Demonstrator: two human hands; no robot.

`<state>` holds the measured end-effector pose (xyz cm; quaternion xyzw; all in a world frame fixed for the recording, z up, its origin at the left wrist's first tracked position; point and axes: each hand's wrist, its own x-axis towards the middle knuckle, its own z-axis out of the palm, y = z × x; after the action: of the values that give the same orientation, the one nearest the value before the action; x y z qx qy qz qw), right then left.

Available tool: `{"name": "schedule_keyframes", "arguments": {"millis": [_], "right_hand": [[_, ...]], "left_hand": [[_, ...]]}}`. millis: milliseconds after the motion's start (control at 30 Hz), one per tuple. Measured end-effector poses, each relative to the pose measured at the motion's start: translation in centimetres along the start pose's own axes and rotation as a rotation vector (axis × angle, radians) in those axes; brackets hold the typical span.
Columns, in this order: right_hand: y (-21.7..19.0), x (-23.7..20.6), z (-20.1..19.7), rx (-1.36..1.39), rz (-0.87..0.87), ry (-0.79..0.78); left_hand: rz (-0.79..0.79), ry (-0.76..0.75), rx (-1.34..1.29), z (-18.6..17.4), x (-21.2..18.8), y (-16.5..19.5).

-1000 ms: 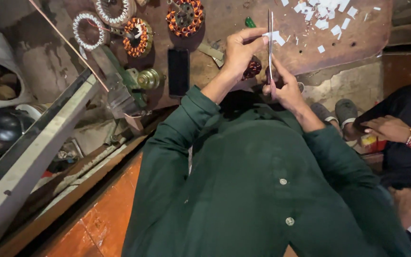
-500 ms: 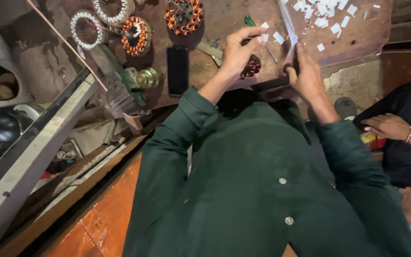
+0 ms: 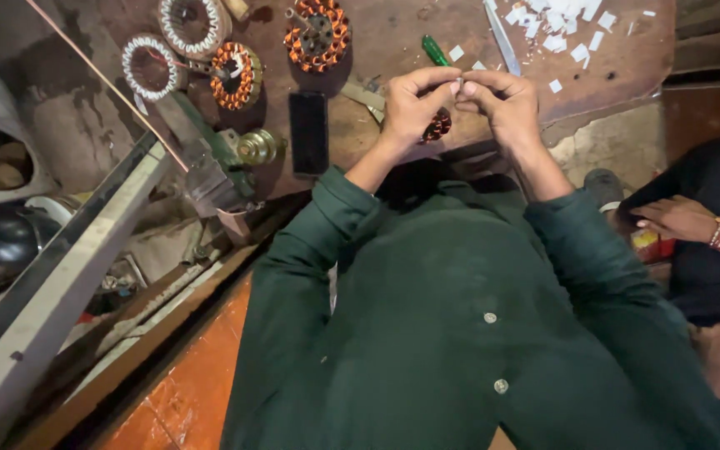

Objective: The person assembles a cylindrical electrical component by inserting small white rectangular pieces into slots around its circumference. They use a green screwdriver to press the pieces into place and a pair of scissors to trim excess material. The person handles multiple similar components on the workbench.

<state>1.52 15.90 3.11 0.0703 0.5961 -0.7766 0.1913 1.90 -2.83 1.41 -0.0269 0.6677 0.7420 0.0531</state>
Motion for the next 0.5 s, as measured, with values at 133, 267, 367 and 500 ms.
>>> {"name": "schedule_keyframes", "arguments": {"millis": [133,267,367,500], "right_hand": [[-0.3,-0.3,0.3,-0.076,-0.03,-0.028],[-0.6,-0.2,0.5,-0.109,-0.049,-0.054],[-0.5,-0.2,0.4,-0.131,-0.054,-0.075],[0.0,-0.2,0.2,-0.142,-0.056,-0.068]], "left_hand": [[0.034,0.036,0.032,0.1,-0.3,-0.2],[0.038,0.025,0.04,-0.2,-0.4,-0.6],[0.069,0.025,0.113,-0.5,-0.4,-1.1],[0.063,-0.015,0.079,-0.8,-0.2,-1.4]]}}
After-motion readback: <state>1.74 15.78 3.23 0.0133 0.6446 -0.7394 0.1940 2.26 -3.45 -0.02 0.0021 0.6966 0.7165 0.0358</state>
